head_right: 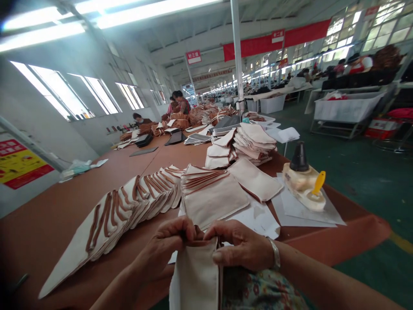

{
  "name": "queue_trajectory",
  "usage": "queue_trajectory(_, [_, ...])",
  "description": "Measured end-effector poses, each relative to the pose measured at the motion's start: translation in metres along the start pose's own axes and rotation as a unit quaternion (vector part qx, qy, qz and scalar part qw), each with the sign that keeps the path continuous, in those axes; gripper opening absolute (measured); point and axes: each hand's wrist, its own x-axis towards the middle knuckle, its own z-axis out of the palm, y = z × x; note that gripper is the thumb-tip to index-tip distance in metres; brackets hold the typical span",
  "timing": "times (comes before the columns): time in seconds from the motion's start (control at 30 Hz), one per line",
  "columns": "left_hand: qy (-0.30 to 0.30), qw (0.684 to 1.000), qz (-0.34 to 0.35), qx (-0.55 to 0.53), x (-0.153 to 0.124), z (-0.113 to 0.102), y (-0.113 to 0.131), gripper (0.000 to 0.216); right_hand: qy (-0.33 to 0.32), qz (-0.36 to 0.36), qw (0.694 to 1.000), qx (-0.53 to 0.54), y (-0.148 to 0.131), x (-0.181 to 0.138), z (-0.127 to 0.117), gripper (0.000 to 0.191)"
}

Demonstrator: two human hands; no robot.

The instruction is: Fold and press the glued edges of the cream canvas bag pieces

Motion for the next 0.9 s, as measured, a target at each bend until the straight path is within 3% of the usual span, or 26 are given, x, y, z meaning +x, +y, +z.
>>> queue_trajectory(0.1, [-0.009,0.999,0.009,-0.036,-0.006,-0.001,0.006,0.018,0.004,0.017,0.999,0.045,0.014,0.0,0.003,0.055])
queue_trajectory(0.2, [-0.032,0.995,0.061,0.073,-0.007,-0.008,0.014,0.02,0.013,0.032,0.999,0.035,0.019,0.003,0.005,0.037])
queue_trajectory(0.27, [-0.064,0.983,0.066,0.159,-0.005,-0.017,0.019,0.029,0.037,0.015,0.997,-0.069,0.015,0.005,0.006,0.024])
queue_trajectory(0.37, [-0.141,0.966,0.019,0.218,-0.003,-0.031,0.025,0.036,0.072,-0.011,0.965,-0.254,0.004,0.008,0.004,0.013])
queue_trajectory(0.43, [-0.17,0.955,-0.007,0.245,-0.003,-0.031,0.028,0.031,0.064,-0.015,0.949,-0.308,0.0,0.01,0.002,0.013])
queue_trajectory(0.5, [-0.159,0.951,-0.014,0.264,-0.004,-0.024,0.027,0.019,0.039,-0.03,0.943,-0.329,-0.002,0.012,0.0,0.013])
queue_trajectory(0.53, [-0.147,0.953,-0.014,0.264,-0.004,-0.02,0.025,0.015,0.028,-0.039,0.942,-0.332,-0.003,0.013,0.0,0.014])
queue_trajectory(0.67, [-0.135,0.97,-0.032,0.201,-0.001,-0.006,0.011,0.031,0.002,-0.055,0.954,-0.296,-0.008,0.017,-0.001,0.017])
queue_trajectory(0.8, [-0.16,0.981,-0.067,0.089,0.001,-0.009,-0.001,0.036,-0.028,-0.013,0.973,-0.23,-0.012,0.017,-0.003,0.016])
queue_trajectory(0.9, [-0.157,0.983,-0.079,0.05,0.002,-0.012,-0.007,0.037,-0.017,0.018,0.968,-0.249,-0.011,0.016,-0.004,0.02])
